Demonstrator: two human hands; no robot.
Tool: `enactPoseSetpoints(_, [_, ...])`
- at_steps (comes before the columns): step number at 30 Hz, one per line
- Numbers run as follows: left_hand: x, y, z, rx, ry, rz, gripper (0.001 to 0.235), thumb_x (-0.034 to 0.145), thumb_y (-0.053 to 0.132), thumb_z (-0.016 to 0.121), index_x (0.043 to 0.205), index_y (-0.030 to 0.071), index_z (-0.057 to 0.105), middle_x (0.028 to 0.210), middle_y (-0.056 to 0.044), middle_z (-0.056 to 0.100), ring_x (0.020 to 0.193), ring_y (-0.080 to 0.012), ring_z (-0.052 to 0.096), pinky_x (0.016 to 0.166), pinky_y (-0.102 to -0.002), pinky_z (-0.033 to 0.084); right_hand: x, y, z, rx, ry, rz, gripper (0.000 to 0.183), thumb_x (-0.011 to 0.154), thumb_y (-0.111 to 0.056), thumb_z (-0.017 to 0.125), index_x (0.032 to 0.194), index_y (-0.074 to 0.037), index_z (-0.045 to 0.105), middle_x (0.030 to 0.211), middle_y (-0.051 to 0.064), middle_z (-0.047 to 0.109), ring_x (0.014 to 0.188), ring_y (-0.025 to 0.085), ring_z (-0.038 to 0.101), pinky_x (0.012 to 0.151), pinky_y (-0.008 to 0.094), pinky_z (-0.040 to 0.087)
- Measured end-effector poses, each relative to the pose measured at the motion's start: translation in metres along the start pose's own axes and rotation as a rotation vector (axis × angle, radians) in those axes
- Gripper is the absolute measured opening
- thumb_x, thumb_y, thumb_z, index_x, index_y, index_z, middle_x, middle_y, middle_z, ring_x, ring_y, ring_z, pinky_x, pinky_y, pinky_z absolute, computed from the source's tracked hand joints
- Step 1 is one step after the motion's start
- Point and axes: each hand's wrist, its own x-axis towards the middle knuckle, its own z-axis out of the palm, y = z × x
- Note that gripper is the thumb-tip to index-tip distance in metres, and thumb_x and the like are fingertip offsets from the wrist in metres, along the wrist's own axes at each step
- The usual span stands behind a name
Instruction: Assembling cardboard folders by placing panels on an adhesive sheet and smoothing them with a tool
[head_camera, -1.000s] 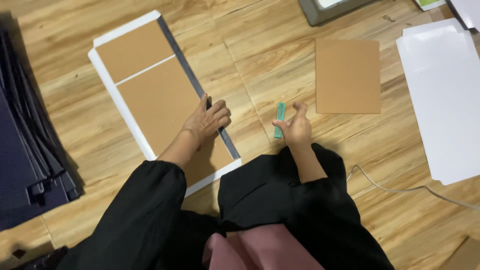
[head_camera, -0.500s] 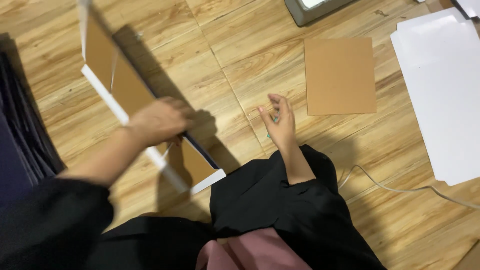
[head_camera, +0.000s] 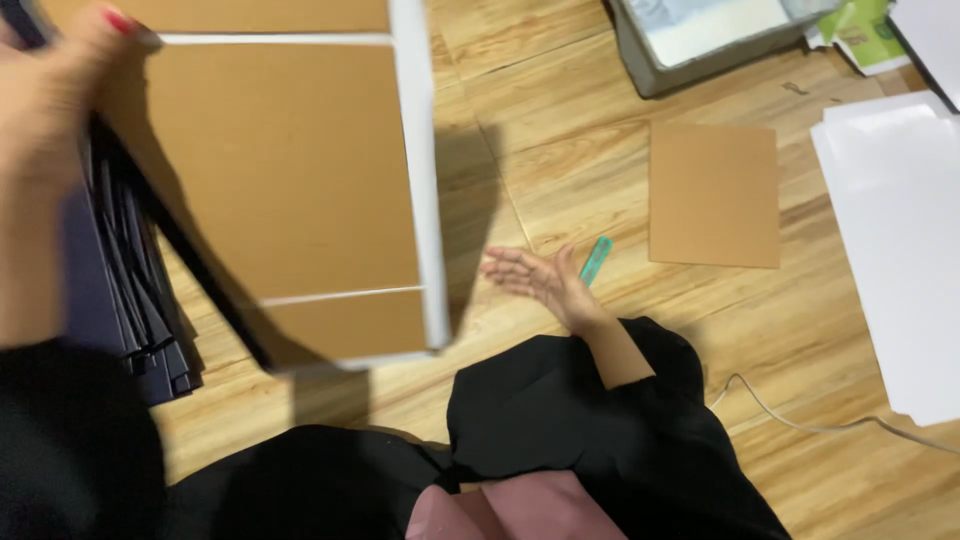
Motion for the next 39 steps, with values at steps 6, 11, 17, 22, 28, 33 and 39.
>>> enactPoseSetpoints(6, [0.015,-0.161,0.061,0.161,0.507,-0.195,0.065,0.074,0.048,0.084,0.104,0.011,0.039,0.094,-0.004,0.056,0.078,-0.0102,0.057,0.062,-0.024,0.047,0.022,0.044,0.018,-0.067,0.139,0.207,0.055,0.075,-0.009,0.061,0.128,-0.006,0.045,0.094,0.005,0.054,0.076,0.009,0.055,0.070,0.024,0.047])
enactPoseSetpoints(11, [-0.006,-0.106,0.136,1.058,-0.102,-0.008,0.069,0.043,0.051,0.084,0.102,0.028,0.057,0.104,-0.010,0.043,0.094,-0.0310,0.044,0.060,-0.046,0.042,0.038,0.082,0.031,-0.794,0.534,0.251,0.065,0.054,-0.029,0.080,0.111,-0.018,0.051,0.071,-0.001,0.057,0.060,0.012,0.055,0.060,0.026,0.044])
enactPoseSetpoints(17, [0.042,-0.154,0.175,1.610,-0.315,0.744,0.148,0.024,0.065,0.071,0.143,0.025,-0.008,0.151,0.002,-0.008,0.137,-0.0251,0.008,0.103,-0.059,0.016,0.052,0.081,0.058,-1.012,0.556,0.277,0.068,0.058,-0.014,0.077,0.113,-0.015,0.038,0.073,0.001,0.054,0.077,0.028,0.061,0.066,0.038,0.045])
enactPoseSetpoints(22, [0.082,-0.146,0.193,1.699,-0.656,0.767,0.158,0.020,0.073,0.084,0.140,0.024,-0.007,0.145,-0.002,-0.001,0.136,-0.0263,0.000,0.102,-0.059,0.012,0.060,0.062,0.065,-1.138,0.397,0.252,0.063,0.061,-0.007,0.071,0.116,-0.014,0.041,0.095,0.008,0.055,0.084,0.033,0.058,0.070,0.041,0.045])
enactPoseSetpoints(28, [0.086,-0.145,0.175,1.423,-0.681,0.776,0.118,0.020,0.064,0.084,0.119,0.025,0.035,0.123,0.001,0.040,0.124,-0.0254,0.033,0.103,-0.050,0.025,0.063,0.053,0.073,-1.284,0.279,0.219,0.065,0.066,-0.007,0.068,0.123,-0.010,0.038,0.099,0.009,0.045,0.087,0.031,0.057,0.075,0.041,0.049])
enactPoseSetpoints(33, [0.069,-0.162,0.157,1.339,-0.577,0.749,0.110,0.023,0.071,0.069,0.119,0.030,0.036,0.123,0.008,0.038,0.122,-0.0171,0.039,0.100,-0.034,0.034,0.055,0.084,0.079,-1.910,0.324,-0.103,0.042,0.077,-0.010,0.048,0.118,-0.003,0.050,0.094,0.010,0.051,0.075,0.019,0.054,0.052,0.028,0.047])
enactPoseSetpoints(39, [0.012,-0.142,0.182,1.492,-0.348,0.473,0.096,0.044,0.057,0.074,0.131,0.036,0.040,0.145,0.006,0.026,0.134,-0.0290,0.020,0.103,-0.068,0.003,0.057,0.085,0.084,-2.143,0.208,-0.241,0.040,0.076,-0.002,0.044,0.113,0.010,0.052,0.092,0.016,0.050,0.074,0.023,0.053,0.051,0.026,0.042])
